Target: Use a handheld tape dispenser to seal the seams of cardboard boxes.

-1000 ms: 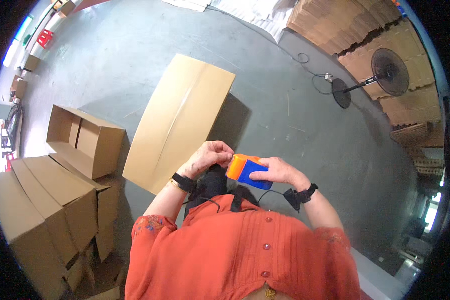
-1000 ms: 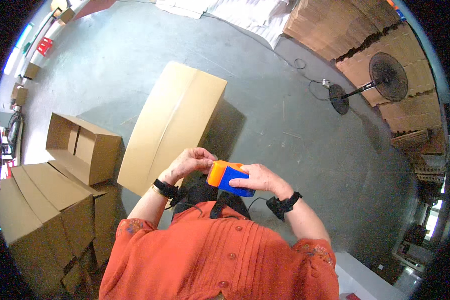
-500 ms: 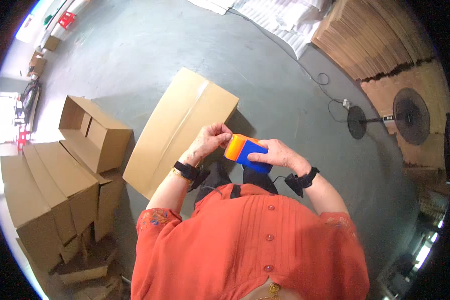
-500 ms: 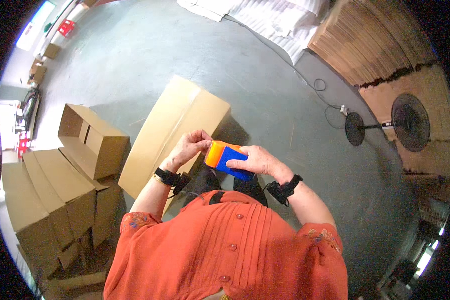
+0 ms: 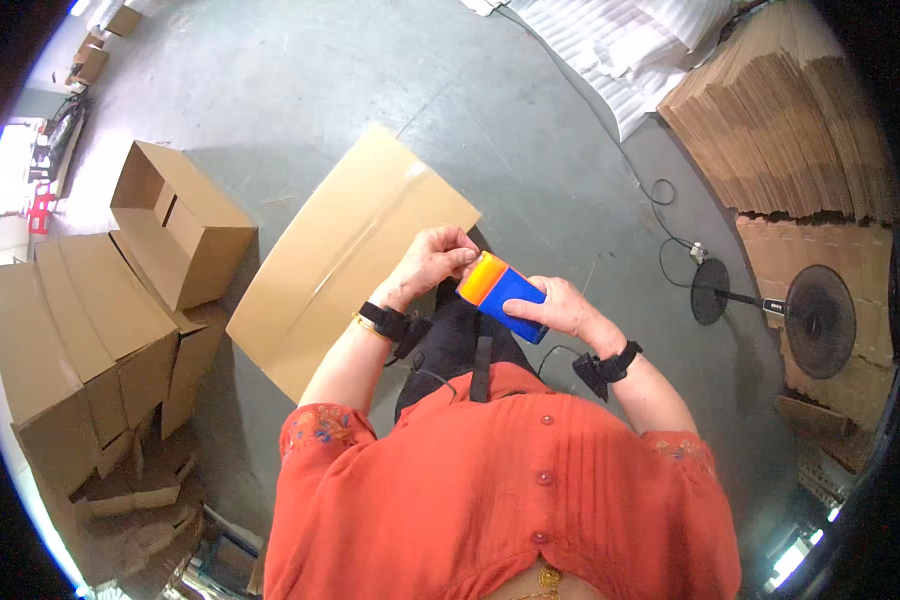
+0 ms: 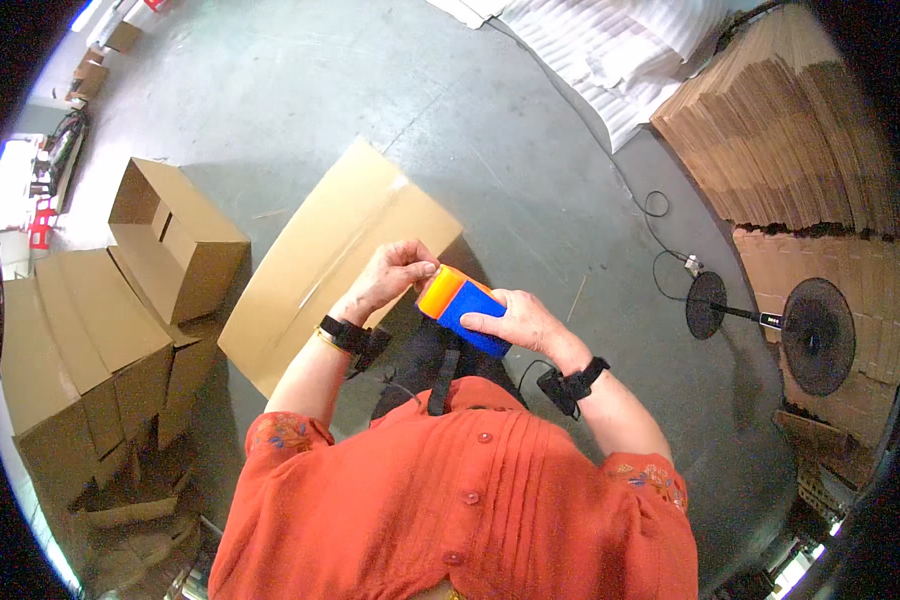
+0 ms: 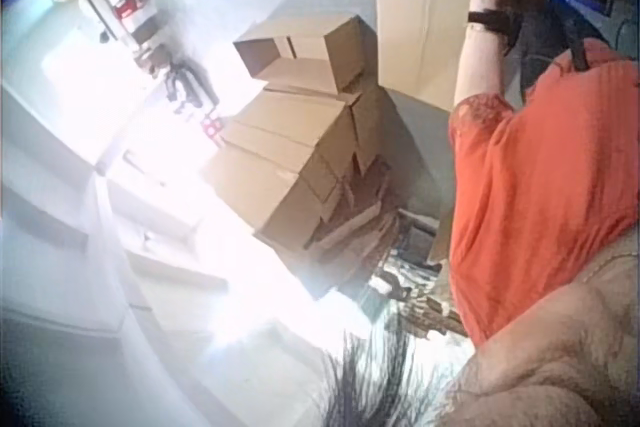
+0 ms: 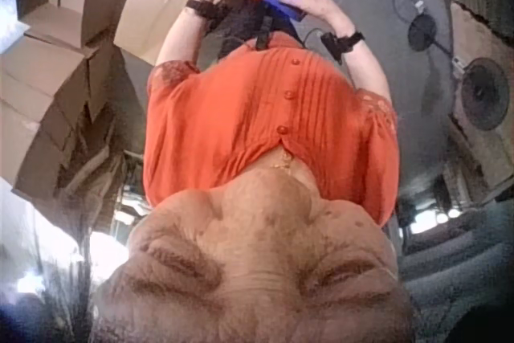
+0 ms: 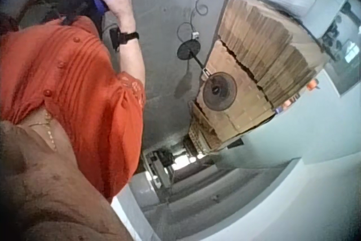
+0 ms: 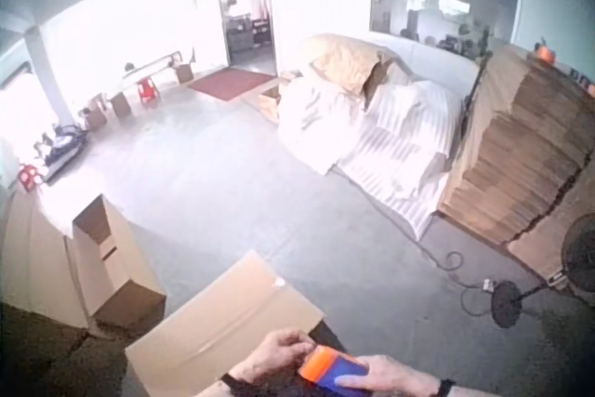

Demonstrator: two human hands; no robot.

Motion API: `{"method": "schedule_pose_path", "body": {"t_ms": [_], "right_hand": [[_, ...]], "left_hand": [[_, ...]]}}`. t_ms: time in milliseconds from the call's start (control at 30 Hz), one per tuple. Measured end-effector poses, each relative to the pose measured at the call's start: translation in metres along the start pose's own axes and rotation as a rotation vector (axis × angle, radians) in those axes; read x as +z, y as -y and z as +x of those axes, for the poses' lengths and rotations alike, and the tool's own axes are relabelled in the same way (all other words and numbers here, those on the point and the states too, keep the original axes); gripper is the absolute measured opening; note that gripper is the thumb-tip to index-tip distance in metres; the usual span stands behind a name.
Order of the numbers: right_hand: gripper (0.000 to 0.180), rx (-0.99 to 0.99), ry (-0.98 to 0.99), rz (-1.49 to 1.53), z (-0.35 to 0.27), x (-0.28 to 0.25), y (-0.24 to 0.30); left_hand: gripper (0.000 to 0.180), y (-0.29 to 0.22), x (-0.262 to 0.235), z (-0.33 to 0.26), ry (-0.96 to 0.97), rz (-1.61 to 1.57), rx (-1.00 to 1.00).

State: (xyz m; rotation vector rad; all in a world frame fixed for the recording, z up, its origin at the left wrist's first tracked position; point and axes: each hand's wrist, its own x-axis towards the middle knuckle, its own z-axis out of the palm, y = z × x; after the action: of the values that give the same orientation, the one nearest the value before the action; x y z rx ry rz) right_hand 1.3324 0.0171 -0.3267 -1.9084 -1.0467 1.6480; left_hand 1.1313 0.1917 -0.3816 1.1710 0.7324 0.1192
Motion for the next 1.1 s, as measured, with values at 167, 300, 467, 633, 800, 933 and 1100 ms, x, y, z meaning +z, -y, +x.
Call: {"method": "schedule_pose_path", "body": {"t_ms": [167, 300, 467, 633, 800, 933, 1100], "right_hand": [[0.064, 0.025, -0.012, 0.035, 0.026, -0.007, 0.011], [0.065, 0.08, -0.025, -0.02, 0.05, -0.009, 0.019], [0.065, 0.083, -0.039, 0.015, 0.076, -0.01, 0.034], [0.066, 0.076, -0.05, -0.029, 0.101, -0.014, 0.032], [0.065, 0.102, -0.043, 0.04, 0.115, -0.019, 0.027], [0.063, 0.085, -0.019, 0.054, 0.114, -0.031, 0.019], [0.06, 0.095, -0.009, -0.018, 0.102, -0.061, 0.006]], "left_hand": [[0.007, 0.006, -0.025, 0.036, 0.07, -0.031, -0.02], [0.005, 0.002, -0.042, 0.054, 0.058, -0.029, -0.077], [0.006, 0.001, -0.067, 0.074, 0.048, 0.009, -0.064], [0.007, 0.002, -0.087, 0.096, 0.091, -0.044, -0.063], [0.006, 0.001, -0.095, 0.113, 0.084, -0.062, -0.103], [0.004, 0.002, -0.113, 0.126, 0.017, -0.05, -0.09], [0.004, -0.018, -0.153, 0.143, -0.121, 0.076, -0.056]]}}
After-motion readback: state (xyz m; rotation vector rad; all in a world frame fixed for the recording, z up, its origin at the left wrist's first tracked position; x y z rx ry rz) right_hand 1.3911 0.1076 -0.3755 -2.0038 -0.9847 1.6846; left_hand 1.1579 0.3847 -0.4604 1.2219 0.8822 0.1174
